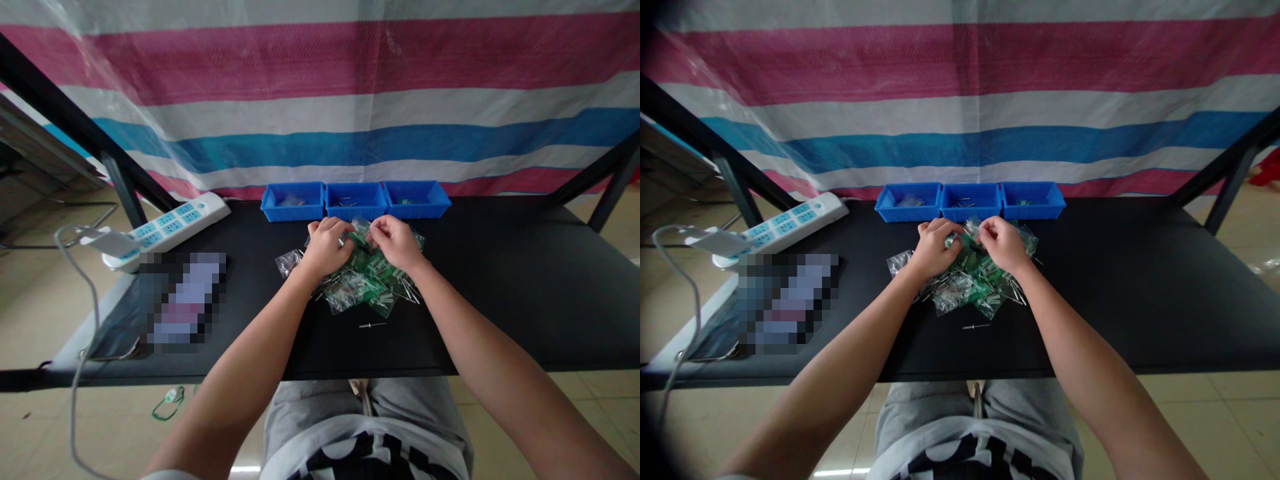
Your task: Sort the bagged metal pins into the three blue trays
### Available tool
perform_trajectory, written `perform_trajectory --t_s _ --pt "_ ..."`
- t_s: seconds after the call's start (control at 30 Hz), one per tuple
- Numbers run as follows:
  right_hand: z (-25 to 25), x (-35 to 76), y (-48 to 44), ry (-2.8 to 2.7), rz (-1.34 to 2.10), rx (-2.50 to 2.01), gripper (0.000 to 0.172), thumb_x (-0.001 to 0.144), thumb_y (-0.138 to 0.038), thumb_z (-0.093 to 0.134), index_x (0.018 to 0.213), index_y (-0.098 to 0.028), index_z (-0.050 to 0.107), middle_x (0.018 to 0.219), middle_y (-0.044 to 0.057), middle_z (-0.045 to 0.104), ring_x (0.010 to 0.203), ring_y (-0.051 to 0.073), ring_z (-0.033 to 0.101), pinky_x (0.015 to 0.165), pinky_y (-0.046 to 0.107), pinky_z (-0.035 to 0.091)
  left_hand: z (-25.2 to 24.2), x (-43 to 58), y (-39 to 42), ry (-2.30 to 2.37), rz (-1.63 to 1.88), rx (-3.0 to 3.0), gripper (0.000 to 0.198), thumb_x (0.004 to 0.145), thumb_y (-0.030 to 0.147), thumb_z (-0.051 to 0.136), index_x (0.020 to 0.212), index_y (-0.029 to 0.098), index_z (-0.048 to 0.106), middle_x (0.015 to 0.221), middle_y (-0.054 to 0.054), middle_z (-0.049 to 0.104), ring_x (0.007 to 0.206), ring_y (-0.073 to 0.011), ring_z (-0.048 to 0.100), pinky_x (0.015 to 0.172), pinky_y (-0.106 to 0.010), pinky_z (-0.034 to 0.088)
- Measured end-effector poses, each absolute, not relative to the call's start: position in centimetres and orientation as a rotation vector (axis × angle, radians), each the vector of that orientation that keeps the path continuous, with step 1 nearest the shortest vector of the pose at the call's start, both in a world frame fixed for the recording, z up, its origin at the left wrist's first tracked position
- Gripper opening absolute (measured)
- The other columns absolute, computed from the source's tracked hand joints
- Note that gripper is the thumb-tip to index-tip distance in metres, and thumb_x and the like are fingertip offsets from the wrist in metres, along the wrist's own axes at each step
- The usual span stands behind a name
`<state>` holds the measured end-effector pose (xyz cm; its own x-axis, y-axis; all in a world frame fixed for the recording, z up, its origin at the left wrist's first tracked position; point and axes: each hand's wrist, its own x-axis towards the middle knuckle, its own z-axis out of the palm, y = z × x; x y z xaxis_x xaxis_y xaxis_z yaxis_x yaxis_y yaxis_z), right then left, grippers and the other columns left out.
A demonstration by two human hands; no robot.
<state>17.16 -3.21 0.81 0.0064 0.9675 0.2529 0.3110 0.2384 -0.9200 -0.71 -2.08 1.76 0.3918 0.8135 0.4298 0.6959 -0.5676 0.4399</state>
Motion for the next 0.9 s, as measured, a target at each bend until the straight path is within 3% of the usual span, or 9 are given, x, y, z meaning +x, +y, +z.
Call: perform_trajectory --t_s 0.17,0.37,0.6,0.9 --pt "1.5 17.1 -3.3 -1.359 1.092 -1.111 0.033 0.073 -0.05 0.067 0.078 -0.019 0.056 0.066 0.001 0.065 0.053 0.012 0.054 0.051 0.025 0.041 2.1 -0.7 -2.5 1.181 0.91 2.536 0.02 0.086 0.027 0.051 0.1 0.02 0.064 0.098 -0.005 0.068 0.096 -0.02 0.058 0.088 -0.037 0.03" --pt "1.8 17.3 -3.3 -1.338 1.088 -1.107 0.031 0.069 -0.047 0.071 0.074 -0.018 0.062 0.053 -0.004 0.055 0.048 0.009 0.047 0.048 0.024 0.036 2.2 -0.5 -2.5 1.141 0.919 2.537 0.023 0.091 0.036 0.05 0.095 0.02 0.066 0.094 -0.005 0.069 0.093 -0.0188 0.059 0.089 -0.036 0.031" --pt "2.1 17.3 -3.6 -1.366 0.923 -1.107 0.028 0.069 -0.044 0.072 0.078 -0.018 0.064 0.06 -0.003 0.057 0.052 0.01 0.048 0.052 0.024 0.039 2.0 -0.8 -2.2 1.167 0.908 2.549 0.03 0.097 0.033 0.039 0.094 0.019 0.065 0.094 -0.006 0.07 0.091 -0.0182 0.06 0.087 -0.037 0.031" --pt "1.6 17.3 -3.7 -1.541 0.801 -1.176 0.029 0.073 -0.045 0.071 0.077 -0.017 0.068 0.067 0.002 0.066 0.058 0.014 0.056 0.058 0.028 0.044 1.6 -1.0 -1.5 1.203 0.845 2.535 0.028 0.095 0.025 0.037 0.083 0.018 0.061 0.086 -0.005 0.069 0.085 -0.0187 0.061 0.085 -0.036 0.032"
